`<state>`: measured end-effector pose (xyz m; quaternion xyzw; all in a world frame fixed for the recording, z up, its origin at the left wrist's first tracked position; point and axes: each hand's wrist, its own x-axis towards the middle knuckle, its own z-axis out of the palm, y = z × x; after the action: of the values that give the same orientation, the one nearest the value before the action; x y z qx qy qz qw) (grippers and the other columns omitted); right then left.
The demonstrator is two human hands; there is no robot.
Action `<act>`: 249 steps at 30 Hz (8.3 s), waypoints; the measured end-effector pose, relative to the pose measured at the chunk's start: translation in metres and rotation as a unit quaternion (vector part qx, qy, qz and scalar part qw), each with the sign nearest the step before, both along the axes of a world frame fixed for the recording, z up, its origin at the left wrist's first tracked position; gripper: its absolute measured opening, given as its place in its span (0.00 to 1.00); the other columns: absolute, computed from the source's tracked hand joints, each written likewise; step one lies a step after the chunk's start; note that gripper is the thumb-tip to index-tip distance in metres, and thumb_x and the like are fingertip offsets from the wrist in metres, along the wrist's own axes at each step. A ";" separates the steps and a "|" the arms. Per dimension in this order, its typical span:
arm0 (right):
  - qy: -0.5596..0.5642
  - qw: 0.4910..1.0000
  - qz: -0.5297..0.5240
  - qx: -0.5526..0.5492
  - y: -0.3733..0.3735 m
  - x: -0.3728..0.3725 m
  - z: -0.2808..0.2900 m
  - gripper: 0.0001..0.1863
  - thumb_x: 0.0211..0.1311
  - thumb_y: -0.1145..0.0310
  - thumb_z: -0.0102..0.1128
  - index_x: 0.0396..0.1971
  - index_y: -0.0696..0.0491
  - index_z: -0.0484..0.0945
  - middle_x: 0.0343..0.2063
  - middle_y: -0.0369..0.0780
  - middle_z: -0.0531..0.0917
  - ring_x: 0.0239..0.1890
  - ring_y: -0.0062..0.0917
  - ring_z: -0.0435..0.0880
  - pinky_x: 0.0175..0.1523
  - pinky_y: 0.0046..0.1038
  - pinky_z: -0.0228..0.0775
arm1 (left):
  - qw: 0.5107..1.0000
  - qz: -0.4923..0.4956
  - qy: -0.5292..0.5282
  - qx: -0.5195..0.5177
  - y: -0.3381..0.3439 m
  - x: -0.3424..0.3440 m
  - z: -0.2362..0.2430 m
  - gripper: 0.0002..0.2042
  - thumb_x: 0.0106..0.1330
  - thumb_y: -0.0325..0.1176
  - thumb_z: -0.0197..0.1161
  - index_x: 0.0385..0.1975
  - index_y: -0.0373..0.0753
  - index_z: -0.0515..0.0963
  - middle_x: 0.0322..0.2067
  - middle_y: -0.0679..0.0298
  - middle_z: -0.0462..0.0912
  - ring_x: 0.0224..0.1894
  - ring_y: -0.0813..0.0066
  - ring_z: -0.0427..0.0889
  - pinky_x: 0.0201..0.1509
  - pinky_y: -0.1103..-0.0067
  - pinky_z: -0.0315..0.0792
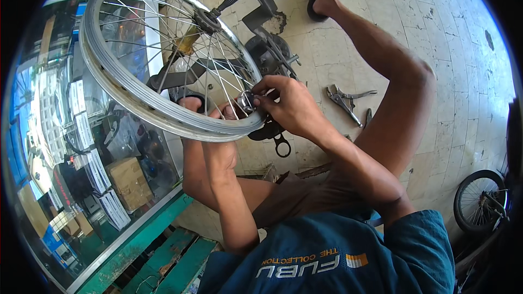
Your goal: The recorder is truing a bicycle wheel by adjusting the spoke tension with a spoke wrench while the wheel is mounted on a truing stand.
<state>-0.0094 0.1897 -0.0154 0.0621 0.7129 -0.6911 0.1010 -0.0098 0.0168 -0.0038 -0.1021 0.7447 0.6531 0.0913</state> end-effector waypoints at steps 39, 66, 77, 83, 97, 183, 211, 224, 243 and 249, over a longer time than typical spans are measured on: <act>0.072 0.995 -0.063 -0.008 -0.010 -0.007 0.009 0.14 0.58 0.64 0.71 0.35 0.60 0.85 0.22 0.40 0.82 0.22 0.23 0.76 0.29 0.24 0.69 | 0.981 0.018 -0.091 0.170 -0.013 0.005 0.007 0.07 0.71 0.30 0.63 0.40 0.34 0.84 0.26 0.67 0.82 0.22 0.86 0.73 0.23 0.89 0.63; 0.042 0.999 0.013 -0.023 -0.001 0.016 -0.017 0.09 0.65 0.67 0.66 0.34 0.58 0.84 0.21 0.36 0.82 0.22 0.19 0.74 0.29 0.24 0.67 | 0.991 0.001 -0.027 0.129 -0.019 0.010 0.026 0.09 0.69 0.27 0.61 0.46 0.33 0.80 0.31 0.58 0.85 0.24 0.78 0.80 0.24 0.87 0.71; 0.033 0.999 0.025 0.028 0.003 0.009 -0.014 0.08 0.62 0.70 0.65 0.35 0.60 0.84 0.22 0.39 0.83 0.21 0.22 0.75 0.29 0.26 0.68 | 0.993 -0.037 -0.031 0.106 -0.025 -0.001 0.033 0.20 0.67 0.25 0.63 0.58 0.37 0.71 0.39 0.58 0.83 0.29 0.74 0.81 0.27 0.85 0.73; 0.049 0.986 -0.022 -0.157 0.009 0.000 -0.005 0.08 0.59 0.74 0.64 0.36 0.61 0.84 0.23 0.41 0.84 0.22 0.27 0.79 0.31 0.30 0.72 | 0.996 -0.010 -0.036 0.080 -0.020 -0.007 -0.005 0.22 0.64 0.25 0.68 0.56 0.35 0.70 0.40 0.59 0.82 0.34 0.73 0.83 0.32 0.83 0.77; 0.017 0.999 -0.045 0.025 -0.008 -0.015 -0.008 0.07 0.58 0.78 0.62 0.34 0.59 0.86 0.23 0.40 0.86 0.22 0.25 0.80 0.33 0.28 0.73 | 0.982 0.091 0.100 0.133 -0.011 -0.002 -0.036 0.25 0.61 0.21 0.66 0.59 0.40 0.70 0.48 0.58 0.75 0.42 0.68 0.80 0.41 0.78 0.79; 0.035 0.995 0.025 0.088 0.002 -0.020 0.028 0.13 0.54 0.65 0.67 0.34 0.59 0.86 0.21 0.41 0.85 0.21 0.26 0.81 0.29 0.29 0.74 | 0.994 0.097 0.055 -0.001 0.015 0.006 0.012 0.39 0.69 0.25 0.59 0.76 0.48 0.44 0.38 0.57 0.79 0.21 0.79 0.74 0.16 0.84 0.67; 0.059 0.995 0.068 0.043 0.001 -0.030 0.016 0.12 0.52 0.67 0.64 0.35 0.57 0.87 0.29 0.43 0.88 0.28 0.35 0.85 0.38 0.34 0.77 | 0.988 0.095 0.019 0.123 0.010 0.012 0.001 0.25 0.72 0.26 0.58 0.66 0.42 0.59 0.42 0.57 0.81 0.28 0.75 0.80 0.24 0.83 0.73; 0.059 0.994 0.087 0.001 0.007 -0.036 0.005 0.12 0.52 0.67 0.64 0.35 0.55 0.87 0.27 0.41 0.86 0.26 0.32 0.82 0.36 0.33 0.74 | 0.987 0.066 -0.013 0.147 -0.004 0.009 -0.013 0.16 0.74 0.27 0.57 0.59 0.39 0.68 0.42 0.60 0.82 0.31 0.76 0.81 0.27 0.84 0.73; 0.025 0.998 0.021 0.056 0.000 -0.012 -0.005 0.11 0.54 0.70 0.63 0.36 0.56 0.87 0.27 0.42 0.88 0.28 0.38 0.86 0.39 0.36 0.78 | 0.992 0.093 0.006 0.081 0.008 0.004 -0.001 0.14 0.64 0.21 0.67 0.50 0.30 0.78 0.39 0.57 0.84 0.32 0.74 0.82 0.34 0.83 0.78; 0.050 0.997 -0.013 0.064 -0.009 -0.009 -0.010 0.12 0.56 0.69 0.63 0.37 0.56 0.88 0.26 0.40 0.87 0.28 0.37 0.86 0.38 0.36 0.77 | 0.996 0.082 0.041 0.011 -0.007 -0.004 -0.022 0.15 0.67 0.23 0.67 0.52 0.30 0.77 0.39 0.57 0.84 0.34 0.73 0.83 0.33 0.82 0.79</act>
<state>-0.0181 0.1812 -0.0253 0.0432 0.7587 -0.6478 0.0525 -0.0133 0.0101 -0.0262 -0.1350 0.7295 0.6705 0.0084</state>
